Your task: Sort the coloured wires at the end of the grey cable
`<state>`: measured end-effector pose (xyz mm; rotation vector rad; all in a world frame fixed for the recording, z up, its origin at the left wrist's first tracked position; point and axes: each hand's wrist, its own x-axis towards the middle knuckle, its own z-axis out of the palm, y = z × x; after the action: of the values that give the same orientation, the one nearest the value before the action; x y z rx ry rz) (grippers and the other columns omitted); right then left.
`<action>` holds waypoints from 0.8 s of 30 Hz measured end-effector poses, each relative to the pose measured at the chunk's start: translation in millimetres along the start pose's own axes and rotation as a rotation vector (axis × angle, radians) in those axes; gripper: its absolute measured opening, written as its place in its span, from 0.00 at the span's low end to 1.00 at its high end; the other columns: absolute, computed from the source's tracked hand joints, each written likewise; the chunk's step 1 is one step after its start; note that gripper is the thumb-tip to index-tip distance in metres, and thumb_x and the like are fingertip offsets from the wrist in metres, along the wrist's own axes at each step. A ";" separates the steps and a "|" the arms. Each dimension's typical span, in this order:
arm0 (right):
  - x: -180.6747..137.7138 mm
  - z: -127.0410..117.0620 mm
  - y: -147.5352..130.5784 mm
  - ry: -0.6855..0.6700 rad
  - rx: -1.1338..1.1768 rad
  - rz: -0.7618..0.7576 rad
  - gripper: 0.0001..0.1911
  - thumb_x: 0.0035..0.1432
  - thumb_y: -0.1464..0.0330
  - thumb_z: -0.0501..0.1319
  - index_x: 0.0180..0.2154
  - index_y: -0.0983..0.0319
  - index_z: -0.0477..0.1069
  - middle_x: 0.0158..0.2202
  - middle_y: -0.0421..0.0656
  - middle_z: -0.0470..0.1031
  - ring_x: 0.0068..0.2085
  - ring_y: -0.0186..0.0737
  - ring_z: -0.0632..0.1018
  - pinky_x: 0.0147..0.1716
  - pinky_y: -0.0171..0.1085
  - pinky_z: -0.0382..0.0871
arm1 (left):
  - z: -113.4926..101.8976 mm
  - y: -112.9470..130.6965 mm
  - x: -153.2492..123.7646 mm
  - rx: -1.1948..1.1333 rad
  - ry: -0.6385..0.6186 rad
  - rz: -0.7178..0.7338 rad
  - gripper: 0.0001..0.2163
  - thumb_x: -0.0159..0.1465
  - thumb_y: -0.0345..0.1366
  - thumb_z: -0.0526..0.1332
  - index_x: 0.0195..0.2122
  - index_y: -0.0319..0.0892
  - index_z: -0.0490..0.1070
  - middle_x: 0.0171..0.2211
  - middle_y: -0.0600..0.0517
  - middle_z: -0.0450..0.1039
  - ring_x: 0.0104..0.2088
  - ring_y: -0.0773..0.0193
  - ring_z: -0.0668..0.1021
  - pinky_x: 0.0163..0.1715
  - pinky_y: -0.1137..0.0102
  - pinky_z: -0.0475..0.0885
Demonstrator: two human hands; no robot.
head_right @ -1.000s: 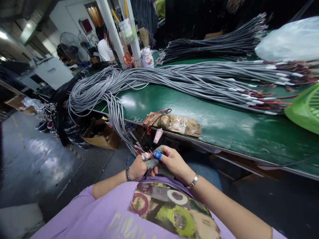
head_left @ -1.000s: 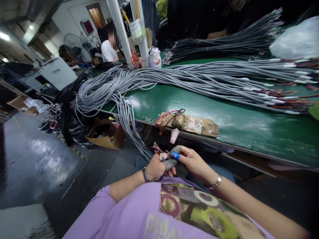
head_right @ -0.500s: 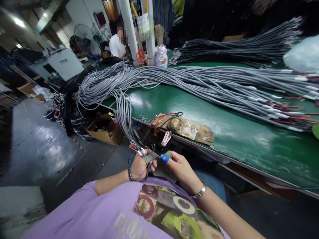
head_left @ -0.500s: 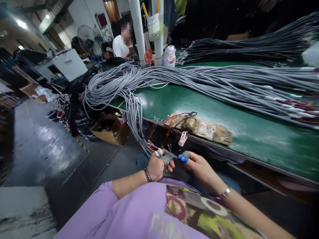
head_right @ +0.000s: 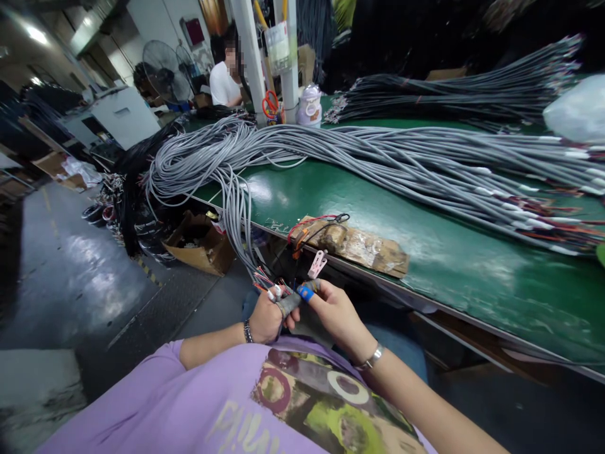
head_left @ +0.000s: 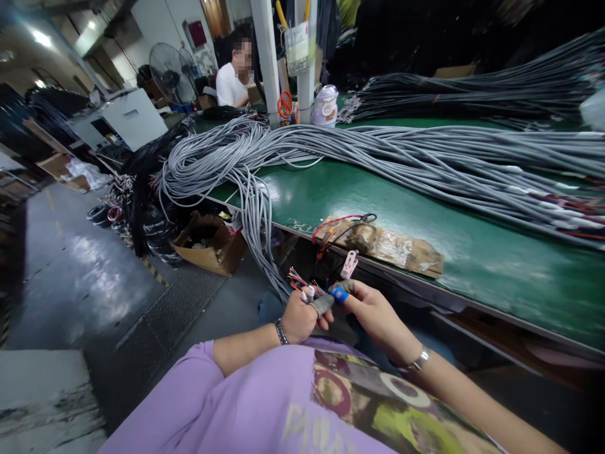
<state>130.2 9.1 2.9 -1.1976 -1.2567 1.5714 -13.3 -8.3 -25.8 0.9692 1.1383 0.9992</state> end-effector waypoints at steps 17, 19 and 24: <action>7.1 -11.5 20.8 -0.219 0.600 0.281 0.15 0.40 0.62 0.73 0.27 0.62 0.72 0.22 0.36 0.66 0.24 0.31 0.66 0.27 0.33 0.64 | -0.1 11.6 -2.1 -0.202 -0.141 -0.159 0.22 0.45 0.54 0.69 0.25 0.38 0.67 0.14 0.55 0.68 0.10 0.72 0.65 0.10 0.75 0.58; 9.0 -11.5 22.8 -0.256 0.599 0.278 0.15 0.41 0.62 0.73 0.27 0.62 0.71 0.22 0.36 0.67 0.24 0.31 0.67 0.27 0.34 0.63 | -0.7 13.1 -3.1 -0.191 -0.208 -0.185 0.23 0.45 0.54 0.69 0.26 0.36 0.69 0.13 0.54 0.68 0.10 0.72 0.65 0.10 0.75 0.56; 8.3 -2.5 18.8 -0.075 0.445 0.136 0.17 0.42 0.58 0.71 0.26 0.62 0.70 0.22 0.37 0.67 0.23 0.31 0.65 0.25 0.34 0.60 | 0.0 12.2 -1.0 -0.157 -0.124 -0.196 0.21 0.47 0.53 0.68 0.26 0.37 0.68 0.13 0.55 0.68 0.10 0.72 0.65 0.10 0.76 0.55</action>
<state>130.3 13.7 -17.3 -0.9576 -0.8185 1.8869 -14.9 -6.0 -13.8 0.7677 1.0148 0.8452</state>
